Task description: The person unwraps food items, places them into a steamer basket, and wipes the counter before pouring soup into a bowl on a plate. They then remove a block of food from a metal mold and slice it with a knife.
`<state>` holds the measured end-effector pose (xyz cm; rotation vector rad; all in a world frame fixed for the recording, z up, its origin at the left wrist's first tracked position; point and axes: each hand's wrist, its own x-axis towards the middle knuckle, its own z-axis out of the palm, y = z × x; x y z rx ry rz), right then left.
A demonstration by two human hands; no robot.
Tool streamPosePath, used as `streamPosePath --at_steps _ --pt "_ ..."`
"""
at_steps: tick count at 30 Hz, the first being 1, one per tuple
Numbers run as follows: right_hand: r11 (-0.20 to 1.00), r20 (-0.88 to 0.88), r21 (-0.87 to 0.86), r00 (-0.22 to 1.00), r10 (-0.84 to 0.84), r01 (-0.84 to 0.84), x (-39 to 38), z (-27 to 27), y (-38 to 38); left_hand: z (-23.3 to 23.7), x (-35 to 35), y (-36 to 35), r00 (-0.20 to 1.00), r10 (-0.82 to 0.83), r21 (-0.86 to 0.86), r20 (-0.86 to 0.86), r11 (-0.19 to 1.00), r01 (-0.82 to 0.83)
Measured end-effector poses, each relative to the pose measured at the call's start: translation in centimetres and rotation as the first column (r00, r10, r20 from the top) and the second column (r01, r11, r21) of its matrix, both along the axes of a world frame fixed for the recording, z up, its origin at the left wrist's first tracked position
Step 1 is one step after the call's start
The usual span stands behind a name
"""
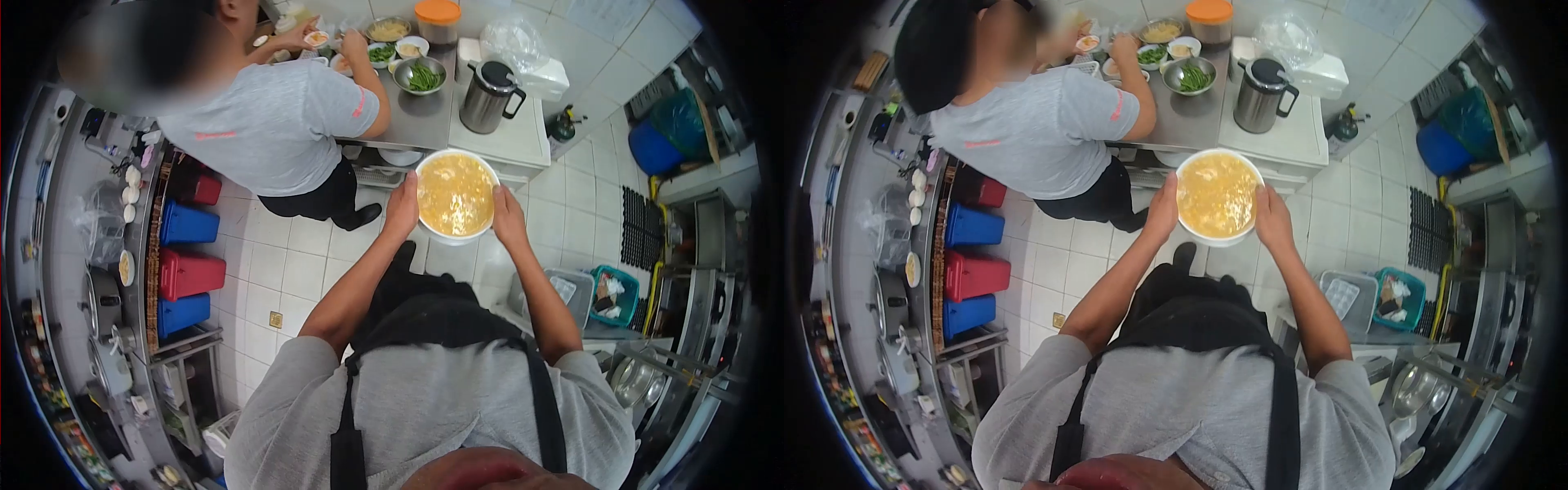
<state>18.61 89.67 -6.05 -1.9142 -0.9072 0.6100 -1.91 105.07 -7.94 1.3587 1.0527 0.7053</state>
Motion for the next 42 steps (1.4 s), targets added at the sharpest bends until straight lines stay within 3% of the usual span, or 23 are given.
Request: streamPosePath --at_steps 2,8,14,21,23,26,32,37,42 --pt "1.0 -0.02 0.015 1.0 -0.014 0.014 0.4 0.9 2.3 -0.7 0.6 2.6 0.996 -0.068 -0.055 -0.059 0.996 0.065" --pt "1.0 0.0 -0.002 1.0 -0.001 0.001 1.8 -0.9 7.0 -3.1 1.3 6.8 0.987 -0.026 -0.007 -0.157 1.0 0.026" --pt "0.998 -0.013 -0.052 1.0 0.02 -0.02 1.7 -1.0 10.0 -4.4 0.5 8.9 0.993 -0.03 -0.082 -0.113 0.996 0.021" --pt "0.989 -0.049 -0.098 0.993 0.106 -0.11 0.8 1.1 12.1 -5.2 -1.3 9.7 0.989 0.071 -0.096 -0.134 0.992 -0.084" --pt "0.99 -0.005 -0.048 0.991 0.131 -0.131 0.9 -0.6 12.7 -5.0 -1.6 10.0 0.987 0.106 -0.096 -0.122 0.988 -0.118" --pt "0.987 0.022 -0.004 0.987 0.162 -0.161 0.0 -0.8 12.9 -3.6 -2.9 9.3 0.992 0.075 -0.142 -0.1 0.986 -0.089" --pt "0.977 0.043 -0.011 0.976 0.212 -0.212 -1.4 -0.8 12.6 -1.3 -4.3 6.4 0.958 0.254 -0.091 -0.131 0.96 -0.267" --pt "0.954 0.081 -0.102 0.954 0.29 -0.281 -5.3 1.5 11.3 2.9 -8.3 2.1 0.961 0.276 -0.257 0.016 0.93 -0.263" --pt "0.914 0.075 -0.156 0.919 0.388 -0.373 -11.0 2.8 10.3 1.4 -14.9 -1.2 0.925 0.379 -0.284 0.037 0.891 -0.354"
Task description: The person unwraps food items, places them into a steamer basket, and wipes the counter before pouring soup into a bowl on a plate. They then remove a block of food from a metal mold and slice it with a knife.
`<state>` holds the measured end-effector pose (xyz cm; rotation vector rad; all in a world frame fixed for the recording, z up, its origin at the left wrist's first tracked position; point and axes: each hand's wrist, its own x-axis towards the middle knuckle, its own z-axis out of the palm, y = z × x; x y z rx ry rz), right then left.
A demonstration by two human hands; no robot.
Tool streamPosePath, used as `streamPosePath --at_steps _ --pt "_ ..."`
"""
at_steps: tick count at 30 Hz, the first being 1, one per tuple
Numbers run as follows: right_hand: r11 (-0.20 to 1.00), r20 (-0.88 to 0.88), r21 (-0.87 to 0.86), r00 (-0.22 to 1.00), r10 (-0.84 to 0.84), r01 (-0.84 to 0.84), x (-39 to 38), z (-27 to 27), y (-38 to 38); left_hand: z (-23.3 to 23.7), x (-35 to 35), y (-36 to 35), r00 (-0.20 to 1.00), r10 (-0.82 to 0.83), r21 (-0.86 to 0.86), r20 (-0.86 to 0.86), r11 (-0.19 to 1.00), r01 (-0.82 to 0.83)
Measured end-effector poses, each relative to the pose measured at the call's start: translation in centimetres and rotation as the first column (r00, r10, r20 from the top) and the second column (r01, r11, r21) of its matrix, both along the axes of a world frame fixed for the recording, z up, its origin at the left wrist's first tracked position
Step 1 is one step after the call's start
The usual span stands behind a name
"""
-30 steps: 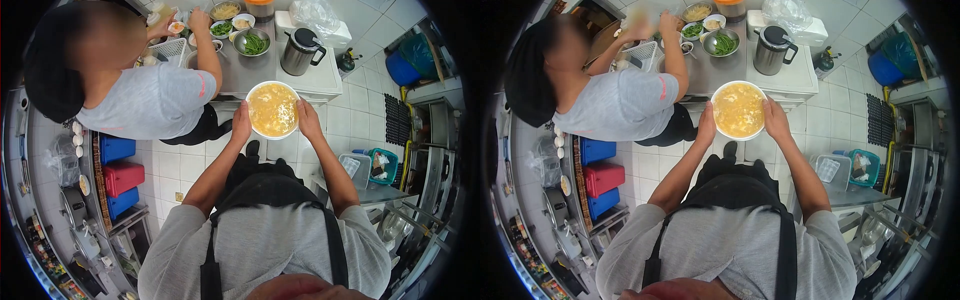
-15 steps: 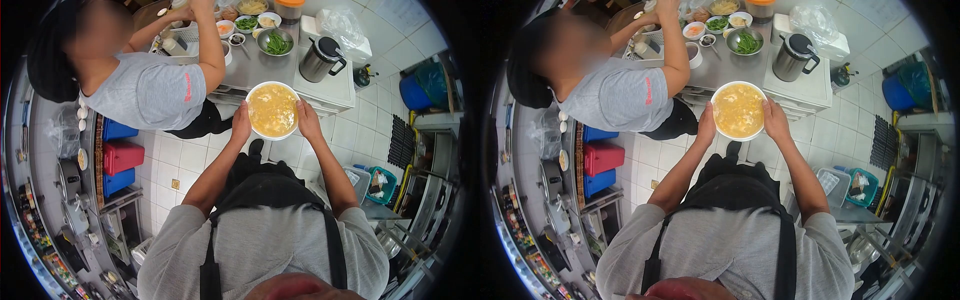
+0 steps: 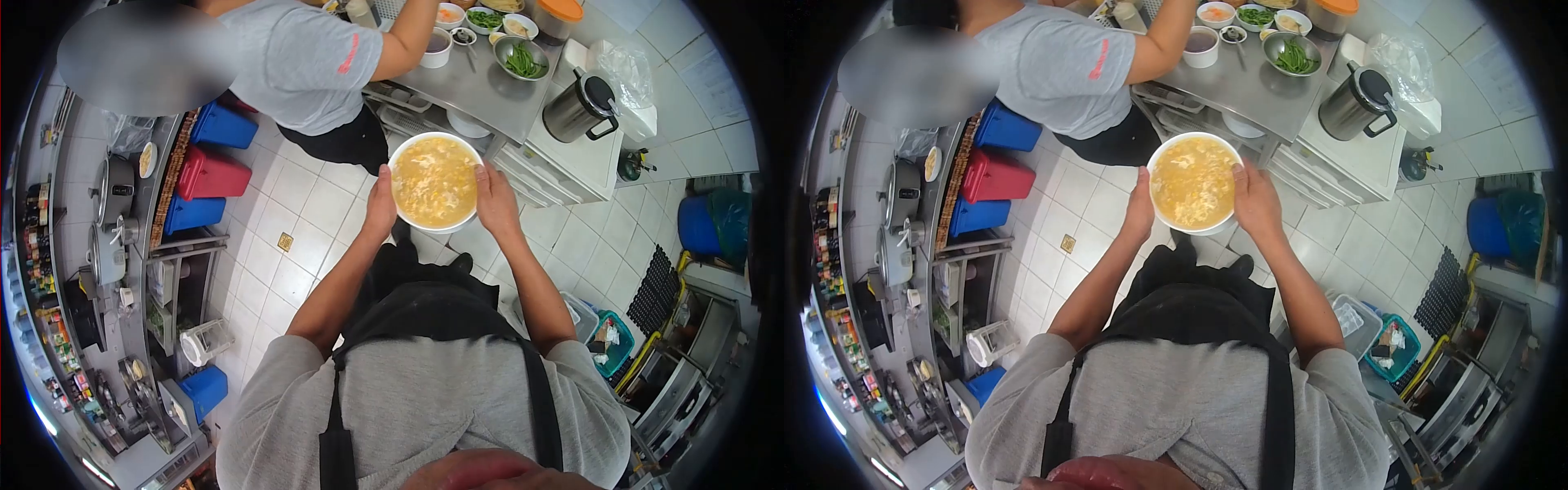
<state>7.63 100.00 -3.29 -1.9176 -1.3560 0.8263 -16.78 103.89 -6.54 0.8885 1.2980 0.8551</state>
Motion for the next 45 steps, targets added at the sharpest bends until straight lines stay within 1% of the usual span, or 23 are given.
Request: streamPosePath --at_steps 2,4,5,6,7,8,10,14,15,19,21,24,25,27,29,31,34,36,38,40,41,42,45 --pt "1.0 0.008 0.015 1.0 0.023 -0.023 -3.0 0.1 -0.5 0.4 -2.9 -1.4 0.996 0.093 -0.049 0.01 0.994 -0.093" --pt "0.995 -0.023 -0.01 0.995 0.095 -0.095 -6.1 0.2 -0.7 1.1 -6.2 -2.5 0.993 0.113 -0.038 0.019 0.993 -0.112" --pt "0.991 -0.019 0.027 0.992 0.128 -0.128 -7.7 -0.6 -0.7 1.2 -8.0 -3.0 0.991 0.137 -0.046 0.001 0.99 -0.137" --pt "0.991 -0.011 0.034 0.992 0.127 -0.127 -9.5 0.1 -0.7 1.2 -9.8 -3.3 0.987 0.157 -0.055 -0.018 0.986 -0.158" --pt "0.989 -0.022 0.003 0.989 0.148 -0.148 -11.5 1.0 -0.8 1.0 -11.6 -3.5 0.983 0.186 -0.018 -0.016 0.982 -0.186" --pt "0.985 -0.035 -0.033 0.985 0.169 -0.17 -13.2 1.4 -0.9 0.7 -13.5 -3.6 0.983 0.181 -0.019 -0.008 0.983 -0.181" --pt "0.982 -0.035 -0.043 0.982 0.184 -0.186 -16.9 0.5 -0.5 0.6 -17.5 -4.1 0.974 0.204 0.004 -0.097 0.979 -0.205" --pt "0.971 -0.073 -0.035 0.969 0.235 -0.238 -24.7 -0.1 -0.2 1.5 -25.1 -4.6 0.966 0.229 0.012 -0.117 0.973 -0.229" --pt "0.97 -0.091 -0.021 0.966 0.24 -0.243 -26.7 -0.2 0.1 1.7 -26.8 -4.5 0.947 0.266 0.022 -0.179 0.964 -0.267" --pt "0.962 -0.087 0.048 0.958 0.273 -0.27 -34.1 -1.6 0.8 1.9 -34.1 -4.4 0.933 0.31 0.016 -0.183 0.95 -0.312" --pt "0.953 -0.086 0.099 0.952 0.295 -0.287 -37.4 -1.9 1.7 1.6 -37.6 -4.0 0.925 0.309 0.022 -0.219 0.95 -0.312" --pt "0.93 -0.087 0.112 0.929 0.359 -0.349 -41.9 -1.6 3.3 1.4 -42.0 -3.5 0.914 0.363 0.05 -0.18 0.931 -0.36" --pt "0.93 -0.104 0.085 0.925 0.366 -0.359 -43.4 -0.5 3.8 1.7 -43.2 -3.4 0.903 0.387 0.047 -0.187 0.922 -0.386" --pt "0.922 -0.106 0.064 0.916 0.386 -0.381 -45.8 -1.2 5.1 1.9 -45.5 -2.9 0.892 0.407 0.031 -0.198 0.912 -0.41" --pt "0.914 -0.088 0.045 0.91 0.406 -0.403 -48.0 -2.2 7.0 2.2 -47.6 -1.9 0.881 0.427 0.025 -0.201 0.902 -0.431" --pt "0.909 -0.08 0.057 0.905 0.417 -0.413 -50.1 -2.1 8.8 2.2 -49.5 -0.7 0.878 0.461 -0.008 -0.131 0.885 -0.466" --pt "0.9 -0.075 0.079 0.898 0.433 -0.428 -53.1 -1.3 11.7 1.4 -52.5 1.8 0.871 0.484 -0.003 -0.087 0.874 -0.486" --pt "0.896 -0.101 0.075 0.891 0.443 -0.437 -55.1 -1.0 14.2 -1.6 -55.7 3.7 0.87 0.488 -0.005 -0.071 0.872 -0.489" --pt "0.884 -0.089 0.136 0.883 0.461 -0.448 -56.8 -2.4 17.2 -2.4 -58.0 6.7 0.874 0.484 0.014 -0.041 0.875 -0.484" --pt "0.881 -0.086 0.078 0.877 0.473 -0.467 -58.8 -2.7 20.3 -1.5 -59.3 9.4 0.87 0.493 0.052 0.002 0.869 -0.493" --pt "0.871 -0.073 0.158 0.875 0.479 -0.464 -59.7 -3.8 21.8 -1.0 -59.8 10.8 0.876 0.481 0.077 0.006 0.874 -0.48" --pt "0.859 -0.063 0.188 0.867 0.495 -0.476 -60.6 -4.5 23.6 -0.2 -60.4 12.1 0.876 0.481 0.085 -0.016 0.874 -0.478" --pt "0.886 -0.134 0.132 0.878 0.46 -0.445 -63.1 -1.2 27.5 0.5 -63.4 17.5 0.881 0.466 0.119 -0.079 0.882 -0.455"
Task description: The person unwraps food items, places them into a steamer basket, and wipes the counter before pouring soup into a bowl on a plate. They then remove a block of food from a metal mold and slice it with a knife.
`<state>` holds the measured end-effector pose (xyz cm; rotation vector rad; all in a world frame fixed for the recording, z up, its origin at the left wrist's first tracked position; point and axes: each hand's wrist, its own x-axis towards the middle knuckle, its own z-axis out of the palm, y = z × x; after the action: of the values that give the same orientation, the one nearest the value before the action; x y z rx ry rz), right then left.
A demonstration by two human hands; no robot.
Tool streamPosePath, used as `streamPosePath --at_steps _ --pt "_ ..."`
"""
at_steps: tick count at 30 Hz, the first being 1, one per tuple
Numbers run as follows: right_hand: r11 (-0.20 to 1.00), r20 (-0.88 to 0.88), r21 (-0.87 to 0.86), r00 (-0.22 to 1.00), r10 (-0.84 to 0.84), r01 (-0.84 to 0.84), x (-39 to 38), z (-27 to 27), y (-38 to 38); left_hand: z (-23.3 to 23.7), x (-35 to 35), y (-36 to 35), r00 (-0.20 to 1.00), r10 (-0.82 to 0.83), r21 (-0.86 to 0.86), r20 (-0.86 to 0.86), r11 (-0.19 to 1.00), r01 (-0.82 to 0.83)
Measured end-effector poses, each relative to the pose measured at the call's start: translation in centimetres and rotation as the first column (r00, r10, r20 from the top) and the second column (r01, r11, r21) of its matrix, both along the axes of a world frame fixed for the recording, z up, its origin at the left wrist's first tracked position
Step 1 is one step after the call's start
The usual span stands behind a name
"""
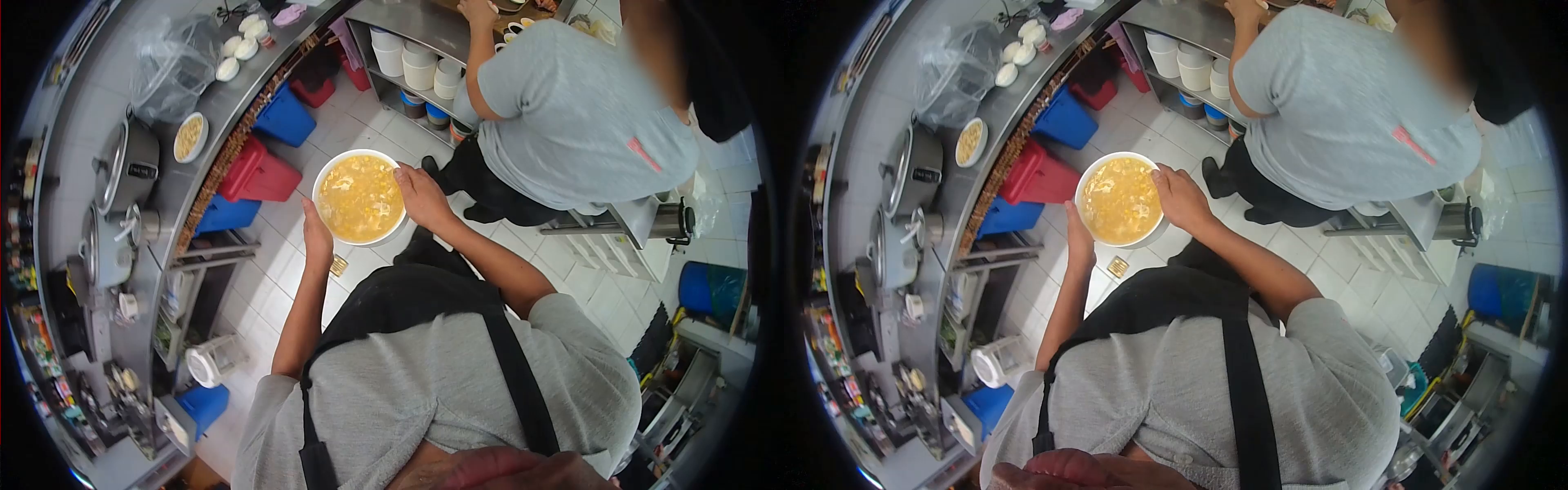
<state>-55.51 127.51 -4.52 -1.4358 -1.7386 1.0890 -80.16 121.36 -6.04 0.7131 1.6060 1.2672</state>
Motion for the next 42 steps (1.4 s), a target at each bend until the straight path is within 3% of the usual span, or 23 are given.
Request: streamPosePath --at_steps 2,12,17,23,25,27,29,31,38,40,42 --pt "0.996 0.054 -0.088 0.998 0.038 -0.033 -1.3 1.9 3.6 -1.0 -2.9 3.9 0.998 -0.062 -0.031 0.023 0.998 0.063" --pt "0.996 0.007 -0.005 0.996 -0.084 0.084 -6.2 -0.8 20.5 1.7 -6.7 23.5 0.993 -0.1 -0.065 -0.07 0.993 0.096" --pt "0.958 0.043 0.009 0.957 -0.285 0.285 -6.7 -1.7 29.2 -0.3 -7.3 35.8 0.964 -0.267 0.027 0.008 0.963 0.266" --pt "0.887 0.021 0.003 0.887 -0.461 0.461 -5.6 -3.6 41.6 0.1 -4.7 52.0 0.895 -0.421 0.01 -0.144 0.904 0.427" --pt "0.838 -0.02 0.052 0.84 -0.543 0.543 -4.5 -4.4 46.1 -1.7 -3.0 57.8 0.896 -0.429 -0.009 -0.117 0.902 0.431" --pt "0.821 -0.016 -0.009 0.821 -0.57 0.57 -3.7 -4.0 49.4 -0.9 -1.6 62.0 0.873 -0.461 0.089 -0.158 0.874 0.477" --pt "0.785 -0.125 -0.067 0.775 -0.619 0.616 -2.9 -5.3 53.1 -2.1 -0.6 66.2 0.853 -0.508 0.113 -0.121 0.846 0.521" --pt "0.778 -0.106 -0.08 0.771 -0.628 0.623 -0.7 -9.0 56.8 -4.5 1.4 70.2 0.808 -0.504 0.007 -0.305 0.847 0.531" --pt "0.693 0.021 -0.143 0.702 -0.712 0.707 1.2 -11.5 63.6 -9.9 3.5 79.2 0.771 -0.582 -0.038 -0.259 0.804 0.594" --pt "0.685 0.05 -0.157 0.698 -0.714 0.712 0.9 -9.8 64.0 -10.1 4.0 80.8 0.786 -0.579 -0.077 -0.219 0.813 0.577" --pt "0.64 0.021 -0.018 0.64 -0.768 0.768 -0.3 -8.4 63.4 -9.5 4.6 81.2 0.801 -0.549 -0.133 -0.24 0.836 0.533"
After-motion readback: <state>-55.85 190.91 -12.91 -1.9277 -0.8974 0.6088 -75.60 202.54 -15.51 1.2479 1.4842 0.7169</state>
